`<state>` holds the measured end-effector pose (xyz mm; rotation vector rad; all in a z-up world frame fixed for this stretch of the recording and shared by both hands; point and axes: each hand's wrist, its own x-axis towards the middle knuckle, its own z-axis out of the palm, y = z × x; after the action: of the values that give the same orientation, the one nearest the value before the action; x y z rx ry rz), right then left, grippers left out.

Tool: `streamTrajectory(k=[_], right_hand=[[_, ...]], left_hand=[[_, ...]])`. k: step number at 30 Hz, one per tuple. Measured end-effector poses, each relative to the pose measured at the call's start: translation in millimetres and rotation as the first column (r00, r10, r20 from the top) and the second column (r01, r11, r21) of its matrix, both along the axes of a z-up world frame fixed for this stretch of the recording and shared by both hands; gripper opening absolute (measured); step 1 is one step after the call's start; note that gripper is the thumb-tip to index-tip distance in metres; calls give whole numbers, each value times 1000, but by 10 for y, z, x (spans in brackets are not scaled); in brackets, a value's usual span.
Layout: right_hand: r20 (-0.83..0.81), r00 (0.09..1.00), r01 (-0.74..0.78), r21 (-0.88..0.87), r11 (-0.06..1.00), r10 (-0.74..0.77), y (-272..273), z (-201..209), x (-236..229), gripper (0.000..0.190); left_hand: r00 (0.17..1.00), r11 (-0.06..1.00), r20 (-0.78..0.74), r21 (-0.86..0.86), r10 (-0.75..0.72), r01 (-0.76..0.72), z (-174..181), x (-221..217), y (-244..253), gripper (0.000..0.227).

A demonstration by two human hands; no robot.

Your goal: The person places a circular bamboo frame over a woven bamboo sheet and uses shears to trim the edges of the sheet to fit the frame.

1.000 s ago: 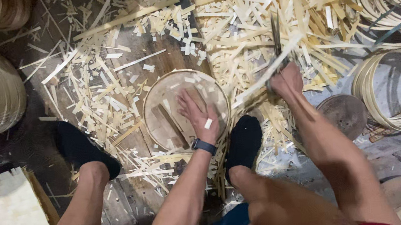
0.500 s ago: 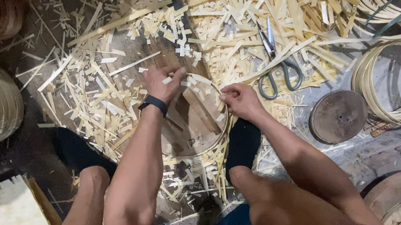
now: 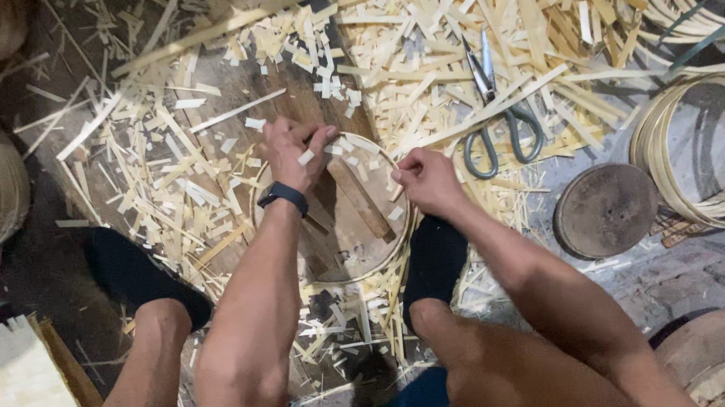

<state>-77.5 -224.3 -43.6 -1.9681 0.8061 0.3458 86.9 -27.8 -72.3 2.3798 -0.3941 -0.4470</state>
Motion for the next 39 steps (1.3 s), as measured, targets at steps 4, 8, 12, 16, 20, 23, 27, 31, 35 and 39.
streamTrajectory(k=[4, 8, 12, 16, 20, 23, 27, 31, 35, 39], right_hand=[[-233, 969, 88, 28, 996, -79, -842, 383, 59, 24], [555, 486, 218, 671, 709, -675, -1449, 844, -144, 61], [134, 626, 716, 294, 633, -769, -1117, 826, -130, 69], [-268, 939, 279, 231, 932, -215, -298, 470, -301, 73], [-94, 994, 90, 371, 924, -59, -108, 220, -329, 24], [-177, 984, 5, 142, 990, 20, -90, 156, -253, 13], [-132, 978, 197, 296, 935, -164, -131, 170, -174, 19], [-151, 941, 334, 555, 761, -302, -106, 57, -277, 19], [-154, 946, 323, 467, 823, -284, -103, -72, -273, 18], [-190, 917, 398, 420, 815, -351, -56, -91, -305, 16]], left_hand=[[922, 994, 388, -97, -5, 46, 168, 19, 365, 43], [845, 879, -278, 289, 457, -380, 522, -257, 1189, 45], [670, 830, -535, 118, 515, -545, 527, -580, 1487, 36], [518, 721, -688, 13, 509, -692, 289, -626, 1565, 34], [603, 736, -570, 6, 559, -677, 147, -666, 1514, 33], [566, 713, -572, 48, 594, -700, 154, -668, 1487, 31], [532, 650, -576, -2, 621, -760, 225, -722, 1422, 24], [256, 372, -964, -213, 69, -903, 263, -1090, 1449, 26], [77, 454, -940, 87, 331, -887, 160, -1414, 1277, 26], [205, 517, -893, 36, 400, -855, 90, -1560, 1175, 24]])
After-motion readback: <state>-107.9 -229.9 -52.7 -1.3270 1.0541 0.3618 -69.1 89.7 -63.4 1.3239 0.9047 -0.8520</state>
